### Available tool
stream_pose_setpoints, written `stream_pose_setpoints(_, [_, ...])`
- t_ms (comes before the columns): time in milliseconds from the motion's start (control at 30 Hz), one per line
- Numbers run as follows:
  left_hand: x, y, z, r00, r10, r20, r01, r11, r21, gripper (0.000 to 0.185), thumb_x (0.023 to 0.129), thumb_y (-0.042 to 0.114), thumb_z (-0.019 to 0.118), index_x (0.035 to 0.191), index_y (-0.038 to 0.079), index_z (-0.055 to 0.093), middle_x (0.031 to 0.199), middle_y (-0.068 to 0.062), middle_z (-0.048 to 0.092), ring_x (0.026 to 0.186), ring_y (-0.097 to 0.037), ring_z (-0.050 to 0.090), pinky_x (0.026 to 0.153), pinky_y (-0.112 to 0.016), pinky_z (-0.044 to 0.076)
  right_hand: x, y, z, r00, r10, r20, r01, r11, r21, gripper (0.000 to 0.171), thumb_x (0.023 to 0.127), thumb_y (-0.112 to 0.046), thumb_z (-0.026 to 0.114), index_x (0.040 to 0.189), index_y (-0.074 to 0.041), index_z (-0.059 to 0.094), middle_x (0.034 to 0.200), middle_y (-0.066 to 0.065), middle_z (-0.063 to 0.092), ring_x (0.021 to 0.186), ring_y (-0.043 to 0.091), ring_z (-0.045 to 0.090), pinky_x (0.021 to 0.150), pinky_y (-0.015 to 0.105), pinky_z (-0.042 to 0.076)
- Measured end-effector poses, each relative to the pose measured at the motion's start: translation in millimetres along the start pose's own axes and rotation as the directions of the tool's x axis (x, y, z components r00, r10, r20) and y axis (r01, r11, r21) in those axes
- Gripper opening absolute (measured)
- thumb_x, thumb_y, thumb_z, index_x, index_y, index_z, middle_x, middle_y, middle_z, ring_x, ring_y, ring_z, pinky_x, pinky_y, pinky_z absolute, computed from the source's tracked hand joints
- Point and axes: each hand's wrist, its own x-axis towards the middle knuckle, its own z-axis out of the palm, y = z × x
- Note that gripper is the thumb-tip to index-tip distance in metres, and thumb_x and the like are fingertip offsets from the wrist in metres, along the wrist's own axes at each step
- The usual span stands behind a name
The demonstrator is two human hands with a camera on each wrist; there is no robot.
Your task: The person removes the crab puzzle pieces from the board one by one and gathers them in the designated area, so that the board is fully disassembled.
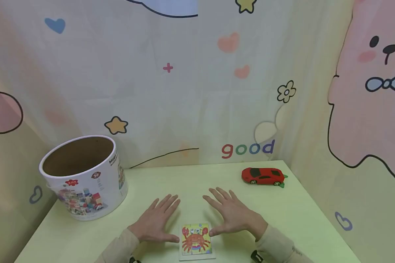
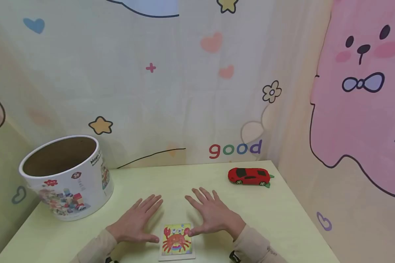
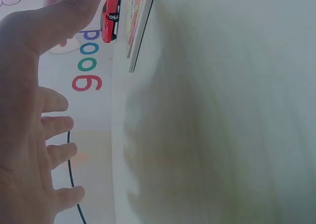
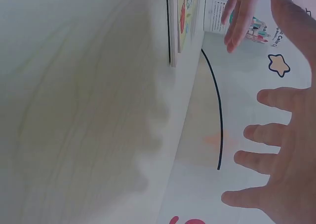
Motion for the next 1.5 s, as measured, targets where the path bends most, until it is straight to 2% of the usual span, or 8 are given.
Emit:
stream_pose_setpoints(133, [-3.1, 2.7, 0.0, 1.000, 0.000, 0.030, 0.000, 1.000, 0.002, 0.118, 0.070, 0.083, 0.057, 0.154, 0.006, 0.026, 0.160, -0.012, 0.024, 0.147, -0.035, 0.023, 0.115, -0.061, 0.027, 0, -2, 1, 1.000, -0.019, 0.003, 0.019, 1.000, -0.001, 0.107, 0.071, -0.077, 0.063, 0.156, -0.026, 0.023, 0.161, 0.011, 0.023, 0.146, 0.037, 0.022, 0.112, 0.068, 0.024])
stream_pose_setpoints(367, [-5.4, 3.5, -1.0, 1.000, 0.010, 0.022, -0.010, 1.000, 0.001, 0.118, 0.070, 0.082, 0.059, 0.152, 0.003, 0.028, 0.159, -0.015, 0.026, 0.146, -0.036, 0.025, 0.114, -0.061, 0.028, 3, -4, -1, 0.999, -0.037, -0.006, 0.037, 0.999, -0.005, 0.107, 0.071, -0.075, 0.065, 0.155, -0.023, 0.025, 0.161, 0.012, 0.023, 0.146, 0.036, 0.024, 0.113, 0.065, 0.025])
stream_pose_setpoints(633, [-7.5, 5.2, 0.0, 0.999, 0.033, 0.042, -0.032, 0.999, -0.012, 0.118, 0.070, 0.082, 0.059, 0.152, 0.003, 0.028, 0.159, -0.014, 0.026, 0.146, -0.034, 0.026, 0.114, -0.059, 0.029, 6, -5, 3, 0.998, -0.054, 0.012, 0.054, 0.999, 0.003, 0.105, 0.072, -0.075, 0.065, 0.155, -0.023, 0.026, 0.160, 0.010, 0.024, 0.145, 0.031, 0.028, 0.116, 0.054, 0.029])
stream_pose_setpoints(800, [-7.3, 4.8, 2.3, 0.998, 0.036, 0.061, -0.036, 0.999, -0.006, 0.118, 0.070, 0.082, 0.058, 0.152, 0.003, 0.027, 0.159, -0.014, 0.027, 0.146, -0.033, 0.027, 0.114, -0.055, 0.032, 10, -8, 4, 0.997, -0.079, -0.001, 0.079, 0.997, 0.024, 0.099, 0.074, -0.072, 0.066, 0.152, -0.021, 0.032, 0.157, 0.011, 0.032, 0.142, 0.032, 0.034, 0.114, 0.052, 0.034])
stream_pose_setpoints(1133, [-11.0, 7.8, 7.8, 0.994, 0.032, 0.103, -0.030, 0.999, -0.021, 0.119, 0.071, 0.085, 0.054, 0.152, 0.002, 0.026, 0.159, -0.014, 0.028, 0.145, -0.031, 0.029, 0.116, -0.047, 0.033, 16, -17, 11, 0.994, -0.094, 0.048, 0.091, 0.994, 0.065, 0.093, 0.076, -0.069, 0.067, 0.149, -0.019, 0.038, 0.148, 0.008, 0.045, 0.135, 0.028, 0.044, 0.108, 0.050, 0.042])
stream_pose_setpoints(1333, [-12.7, 9.7, 8.7, 0.995, 0.060, 0.085, -0.057, 0.998, -0.037, 0.117, 0.072, 0.083, 0.056, 0.150, 0.000, 0.030, 0.155, -0.017, 0.034, 0.142, -0.032, 0.036, 0.113, -0.046, 0.037, 21, -20, 18, 0.991, -0.118, 0.059, 0.115, 0.992, 0.052, 0.089, 0.079, -0.070, 0.063, 0.146, -0.016, 0.043, 0.144, 0.005, 0.049, 0.130, 0.024, 0.048, 0.105, 0.046, 0.045])
stream_pose_setpoints(1500, [-14.2, 13.2, 6.8, 0.993, 0.059, 0.104, -0.055, 0.997, -0.047, 0.116, 0.071, 0.082, 0.058, 0.149, 0.001, 0.033, 0.152, -0.015, 0.038, 0.139, -0.029, 0.039, 0.111, -0.045, 0.040, 27, -25, 21, 0.988, -0.128, 0.081, 0.122, 0.990, 0.077, 0.081, 0.082, -0.067, 0.063, 0.142, -0.014, 0.049, 0.139, 0.003, 0.054, 0.125, 0.021, 0.050, 0.104, 0.041, 0.046])
